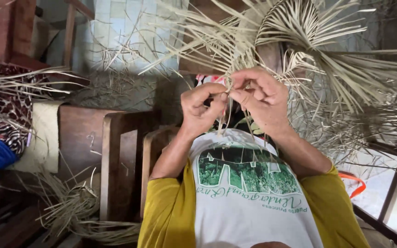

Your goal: Weaving natural fiber strands together to form a circular object, possibly a hat or basket.

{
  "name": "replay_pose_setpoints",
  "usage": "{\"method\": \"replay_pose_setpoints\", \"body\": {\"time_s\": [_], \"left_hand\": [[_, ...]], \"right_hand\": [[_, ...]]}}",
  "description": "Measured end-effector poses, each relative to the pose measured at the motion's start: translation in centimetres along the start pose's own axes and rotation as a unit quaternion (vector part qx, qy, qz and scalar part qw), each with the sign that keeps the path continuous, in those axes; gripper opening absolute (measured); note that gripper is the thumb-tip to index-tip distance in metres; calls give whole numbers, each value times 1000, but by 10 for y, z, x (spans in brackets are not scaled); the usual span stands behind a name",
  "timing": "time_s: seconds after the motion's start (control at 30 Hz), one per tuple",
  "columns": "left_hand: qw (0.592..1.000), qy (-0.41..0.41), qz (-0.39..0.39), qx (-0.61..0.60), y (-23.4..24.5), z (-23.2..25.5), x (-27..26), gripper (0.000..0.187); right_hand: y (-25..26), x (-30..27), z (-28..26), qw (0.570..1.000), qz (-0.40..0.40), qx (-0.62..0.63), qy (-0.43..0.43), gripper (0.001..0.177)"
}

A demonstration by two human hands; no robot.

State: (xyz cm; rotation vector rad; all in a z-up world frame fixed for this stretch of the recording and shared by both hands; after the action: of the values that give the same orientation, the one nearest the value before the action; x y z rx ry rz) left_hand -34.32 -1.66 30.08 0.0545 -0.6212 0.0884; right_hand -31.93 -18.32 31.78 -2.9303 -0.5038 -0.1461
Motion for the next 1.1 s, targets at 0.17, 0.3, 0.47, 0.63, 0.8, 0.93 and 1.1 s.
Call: {"method": "replay_pose_setpoints", "body": {"time_s": [0.17, 0.3, 0.47, 0.63, 0.8, 0.93, 1.1], "left_hand": [[1000, -27, -2, 8, 1, 15, 2, 14], [998, -56, 21, 24, -3, 24, 0, 9], [995, -18, 49, 82, -1, 1, -7, 12], [988, -1, 82, 132, 22, -33, -3, 10], [973, 25, 131, 187, 50, -71, -12, 6], [970, 53, 94, 218, 63, -85, -16, 13], [964, 15, 81, 253, 88, -112, -28, 18]], "right_hand": [[3, -5, 13, 999, 37, 13, 11, 14], [-7, -4, -2, 999, 20, 4, 39, 7], [-13, -9, -6, 995, -22, -13, 92, 15], [7, -20, -15, 993, -23, 43, 109, 9], [28, -24, -34, 987, -6, 53, 151, 16], [45, -29, -52, 980, -24, 61, 189, 13], [86, -53, -67, 965, -47, 116, 230, 36]]}}
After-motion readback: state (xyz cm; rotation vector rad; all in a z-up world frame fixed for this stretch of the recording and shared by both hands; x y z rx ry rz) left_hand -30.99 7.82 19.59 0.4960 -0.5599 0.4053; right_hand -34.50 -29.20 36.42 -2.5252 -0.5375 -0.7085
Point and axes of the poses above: each hand's wrist, its own x-axis towards the middle knuckle, its own y-axis out of the back of the hand, z = x × y, the point moved 5 cm from there along x, towards the middle knuckle, and after that the axes turned 10 degrees about -y, right-handed, at the moved point
